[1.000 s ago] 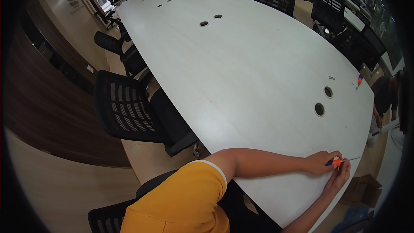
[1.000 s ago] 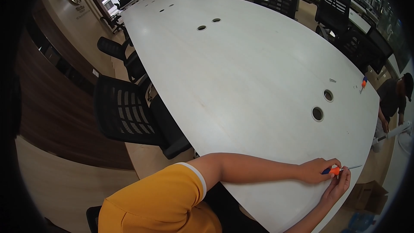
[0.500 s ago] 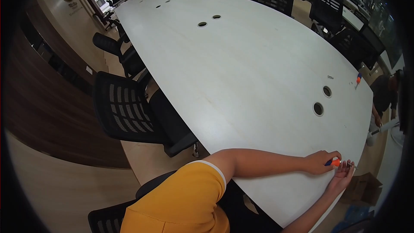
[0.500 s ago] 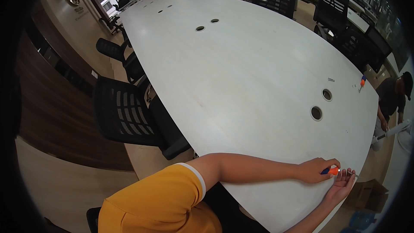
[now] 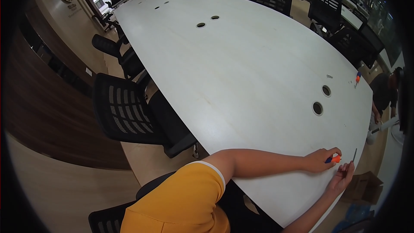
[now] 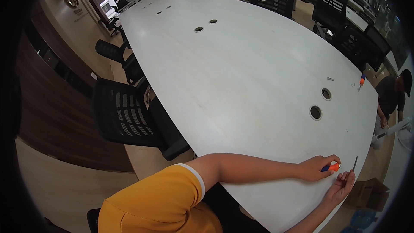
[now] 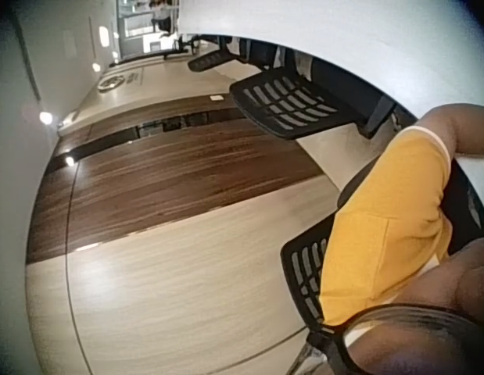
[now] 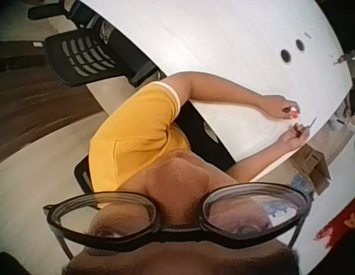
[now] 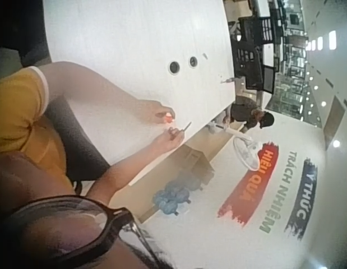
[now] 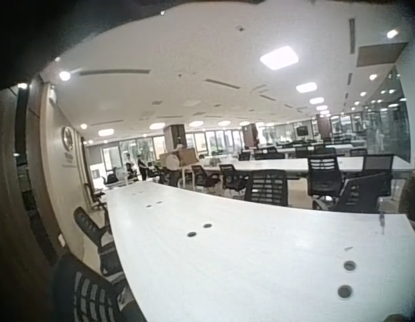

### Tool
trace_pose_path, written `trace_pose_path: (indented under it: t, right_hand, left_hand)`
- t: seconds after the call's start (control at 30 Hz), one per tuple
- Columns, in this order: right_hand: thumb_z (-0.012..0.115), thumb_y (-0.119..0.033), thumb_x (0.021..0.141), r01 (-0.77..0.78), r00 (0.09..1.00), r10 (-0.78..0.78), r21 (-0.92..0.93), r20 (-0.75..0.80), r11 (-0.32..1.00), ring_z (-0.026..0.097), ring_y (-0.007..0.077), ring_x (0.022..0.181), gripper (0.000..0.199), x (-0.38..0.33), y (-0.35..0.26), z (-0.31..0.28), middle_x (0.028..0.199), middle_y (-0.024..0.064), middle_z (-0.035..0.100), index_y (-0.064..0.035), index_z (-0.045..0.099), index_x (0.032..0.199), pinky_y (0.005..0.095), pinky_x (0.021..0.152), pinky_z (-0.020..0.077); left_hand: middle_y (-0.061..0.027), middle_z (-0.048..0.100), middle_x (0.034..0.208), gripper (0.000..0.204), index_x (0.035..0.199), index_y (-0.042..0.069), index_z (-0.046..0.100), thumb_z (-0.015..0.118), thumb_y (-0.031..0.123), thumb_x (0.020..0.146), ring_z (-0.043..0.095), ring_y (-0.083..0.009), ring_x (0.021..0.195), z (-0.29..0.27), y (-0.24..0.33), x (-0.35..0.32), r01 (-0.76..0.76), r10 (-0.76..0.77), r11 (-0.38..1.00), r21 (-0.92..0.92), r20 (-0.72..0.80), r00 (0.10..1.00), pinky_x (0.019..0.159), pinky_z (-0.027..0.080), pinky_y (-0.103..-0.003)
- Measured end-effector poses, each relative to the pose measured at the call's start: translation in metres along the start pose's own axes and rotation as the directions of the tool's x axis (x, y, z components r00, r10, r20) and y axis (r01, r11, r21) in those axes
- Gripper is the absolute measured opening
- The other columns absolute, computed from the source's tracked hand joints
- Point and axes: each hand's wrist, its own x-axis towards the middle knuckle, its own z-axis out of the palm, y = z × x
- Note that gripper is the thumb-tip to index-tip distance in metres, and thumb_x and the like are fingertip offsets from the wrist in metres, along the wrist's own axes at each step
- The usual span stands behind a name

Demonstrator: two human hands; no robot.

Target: Assembling or repairing a multi-bit screwdriver at an office table.

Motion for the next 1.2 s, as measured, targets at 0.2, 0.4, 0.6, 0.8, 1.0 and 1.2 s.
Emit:
trace_pose_path:
  t: [0.2, 0.4, 0.6, 0.8, 1.0, 1.2]
  right_hand:
    - [0.072, -0.007, 0.099, -0.031, 1.0, 0.03, -0.148, -0.003, 0.988, 0.053, 0.0094, 0.078, 0.024, 0.008, 0.003, -0.021, 0.091, 0.001, 0.059, 0.0012, 0.066, 0.121, 0.0247, 0.074, 0.0474]
    - [0.07, -0.009, 0.101, -0.053, 0.998, 0.054, -0.084, 0.01, 0.995, 0.054, 0.0093, 0.078, 0.023, -0.001, 0.006, 0.005, 0.089, 0.001, 0.058, 0.0037, 0.065, 0.12, 0.025, 0.08, 0.0513]
    - [0.064, -0.016, 0.107, -0.032, 0.999, 0.033, 0.075, -0.011, 0.997, 0.055, 0.0099, 0.08, 0.024, 0.004, 0.002, 0.004, 0.09, 0.0011, 0.058, 0.0033, 0.062, 0.121, 0.0252, 0.079, 0.0518]
    - [0.063, -0.019, 0.108, 0.12, 0.989, -0.103, 0.167, -0.106, 0.979, 0.054, 0.0094, 0.079, 0.023, -0.003, -0.021, -0.019, 0.089, -0.0001, 0.057, 0.001, 0.061, 0.119, 0.025, 0.076, 0.0494]
    - [0.064, -0.023, 0.108, 0.044, 0.997, -0.029, 0.212, -0.078, 0.976, 0.055, 0.0124, 0.077, 0.023, -0.001, 0.009, 0.029, 0.082, -0.0011, 0.056, -0.0018, 0.062, 0.116, 0.0322, 0.079, 0.0509]
    - [0.065, -0.027, 0.108, 0.076, 0.99, -0.058, 0.139, -0.128, 0.987, 0.057, 0.0116, 0.075, 0.023, -0.008, -0.015, 0.027, 0.08, -0.0024, 0.056, -0.0049, 0.063, 0.111, 0.0312, 0.077, 0.053]
  left_hand:
    - [-0.0182, 0.067, 0.09, 0.043, 0.14, 0.015, 0.047, 0.065, 0.021, 0.101, 0.062, -0.0362, 0.087, 0.0, 0.005, 0.0, 0.008, -0.008, 1.0, 0.001, 0.006, 1.0, 0.081, 0.047, -0.047]
    - [-0.0183, 0.066, 0.09, 0.043, 0.14, 0.015, 0.047, 0.064, 0.021, 0.102, 0.062, -0.0362, 0.088, -0.002, 0.003, 0.0, 0.018, -0.018, 1.0, 0.007, 0.008, 1.0, 0.081, 0.047, -0.047]
    - [-0.0181, 0.067, 0.09, 0.042, 0.139, 0.015, 0.047, 0.064, 0.021, 0.101, 0.063, -0.0367, 0.088, -0.004, 0.003, -0.002, 0.019, -0.019, 1.0, 0.025, -0.005, 1.0, 0.081, 0.047, -0.047]
    - [-0.0179, 0.064, 0.082, 0.042, 0.14, 0.015, 0.05, 0.064, 0.021, 0.1, 0.063, -0.0352, 0.075, 0.023, 0.0, 0.005, -0.041, 0.041, 0.999, 0.002, 0.007, 0.999, 0.072, 0.049, -0.045]
    - [-0.0041, 0.068, 0.084, 0.045, 0.149, 0.017, 0.057, 0.061, 0.017, 0.104, 0.062, -0.0115, 0.076, -0.011, -0.012, 0.004, 0.036, -0.036, 0.999, -0.022, 0.016, 0.999, 0.076, 0.054, -0.031]
    - [-0.0012, 0.067, 0.085, 0.043, 0.149, 0.02, 0.057, 0.061, 0.025, 0.107, 0.051, -0.0062, 0.064, 0.004, 0.006, 0.01, 0.153, -0.145, 0.986, -0.063, 0.115, 0.983, 0.06, 0.046, -0.025]
